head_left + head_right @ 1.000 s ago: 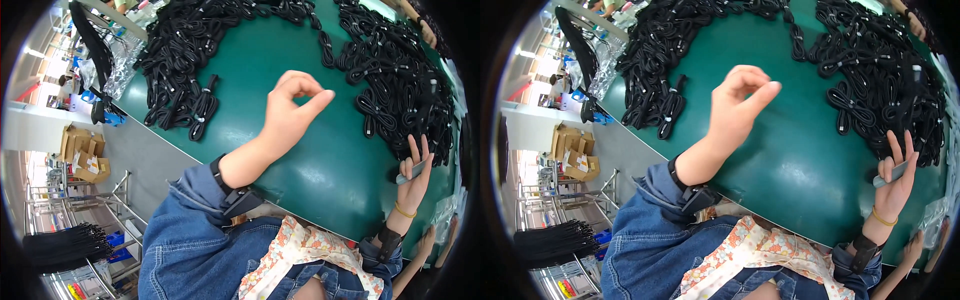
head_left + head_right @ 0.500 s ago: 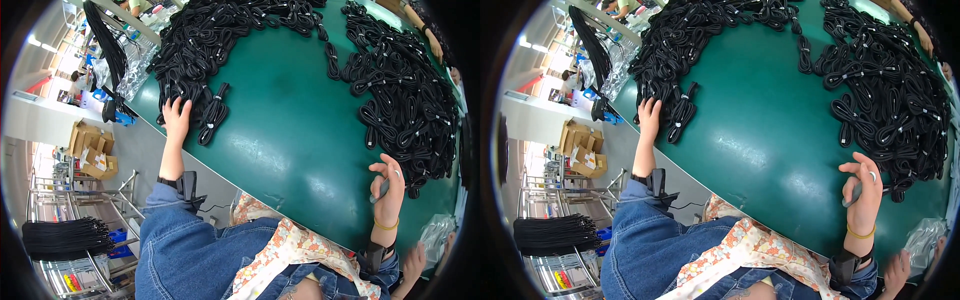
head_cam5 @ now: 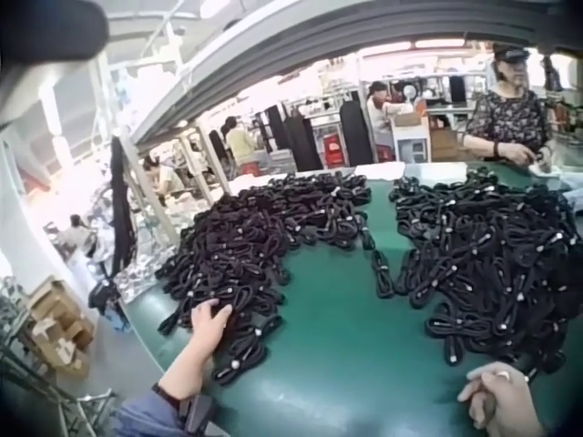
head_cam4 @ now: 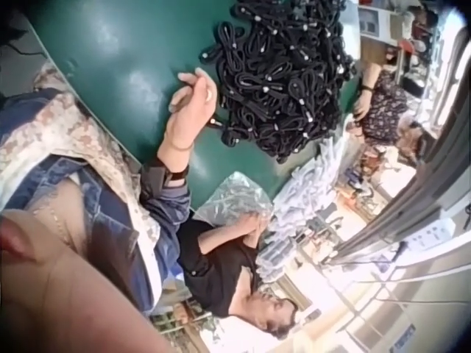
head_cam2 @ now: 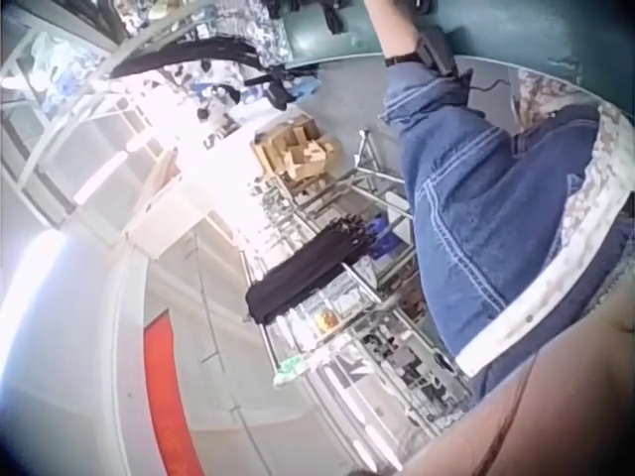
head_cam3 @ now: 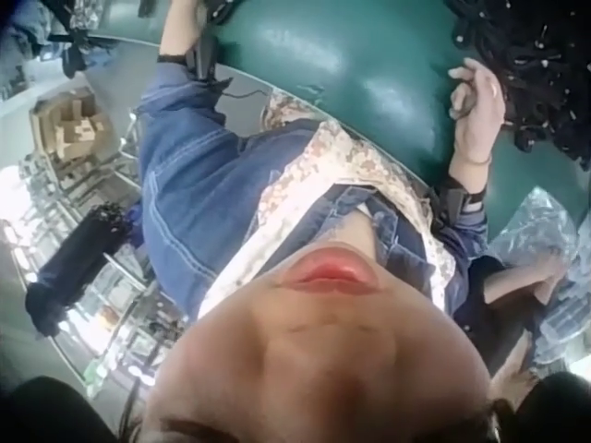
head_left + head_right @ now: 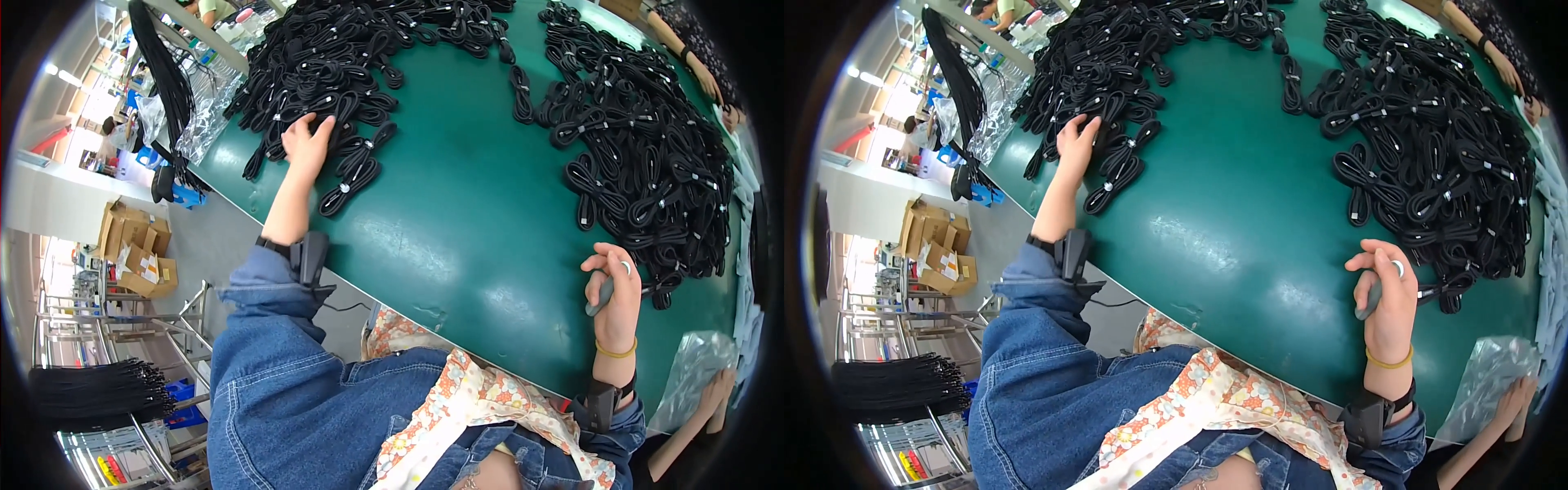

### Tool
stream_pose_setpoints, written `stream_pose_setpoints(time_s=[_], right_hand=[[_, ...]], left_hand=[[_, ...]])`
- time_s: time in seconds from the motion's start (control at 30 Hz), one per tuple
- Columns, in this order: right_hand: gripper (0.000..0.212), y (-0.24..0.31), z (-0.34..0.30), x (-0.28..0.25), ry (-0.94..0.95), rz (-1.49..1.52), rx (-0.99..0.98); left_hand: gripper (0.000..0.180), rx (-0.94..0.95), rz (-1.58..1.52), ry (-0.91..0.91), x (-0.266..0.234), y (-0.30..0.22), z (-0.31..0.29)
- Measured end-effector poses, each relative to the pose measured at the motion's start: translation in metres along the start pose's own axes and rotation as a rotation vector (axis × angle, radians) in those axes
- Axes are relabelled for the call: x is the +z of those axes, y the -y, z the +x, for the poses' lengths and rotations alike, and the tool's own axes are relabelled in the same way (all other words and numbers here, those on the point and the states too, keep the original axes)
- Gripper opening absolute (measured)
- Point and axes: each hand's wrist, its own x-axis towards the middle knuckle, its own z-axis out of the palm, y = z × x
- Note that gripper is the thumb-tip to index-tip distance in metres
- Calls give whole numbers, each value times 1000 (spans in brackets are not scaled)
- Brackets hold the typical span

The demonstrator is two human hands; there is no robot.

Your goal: The person picks up a bundled cable, turns it over to inspect it, and presses a small white device against the connector. This process is repeated for several cables before the person picks up another cable and places it into a plastic bag.

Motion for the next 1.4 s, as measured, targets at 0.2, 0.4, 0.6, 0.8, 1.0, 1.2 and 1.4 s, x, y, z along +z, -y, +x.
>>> stream_pose_setpoints(time_s=[0.2, 0.4, 0.6, 0.8, 1.0, 1.2, 1.4], right_hand=[[21, 4, -2, -1, 26, -25, 0], [19, 4, -6, 1, 68, -59, 13], [18, 2, -6, 2, 91, -60, 4], [18, 0, -7, -1, 85, -54, 13], [29, 3, -8, -3, 151, -51, -86], [46, 5, -9, -17, 369, 227, -304], [57, 5, -13, -17, 209, 142, -445]], left_hand=[[47, 266, 141, 96, -44, -51, -65], [38, 16, 14, 422, -27, -45, -67], [25, 170, -218, 307, -10, -38, -58], [19, 556, -144, -46, -31, -72, -63], [21, 612, -794, 221, -49, -149, -112], [28, 858, -1072, 746, -24, -208, -156], [40, 401, -1701, 817, -5, -234, -185]])
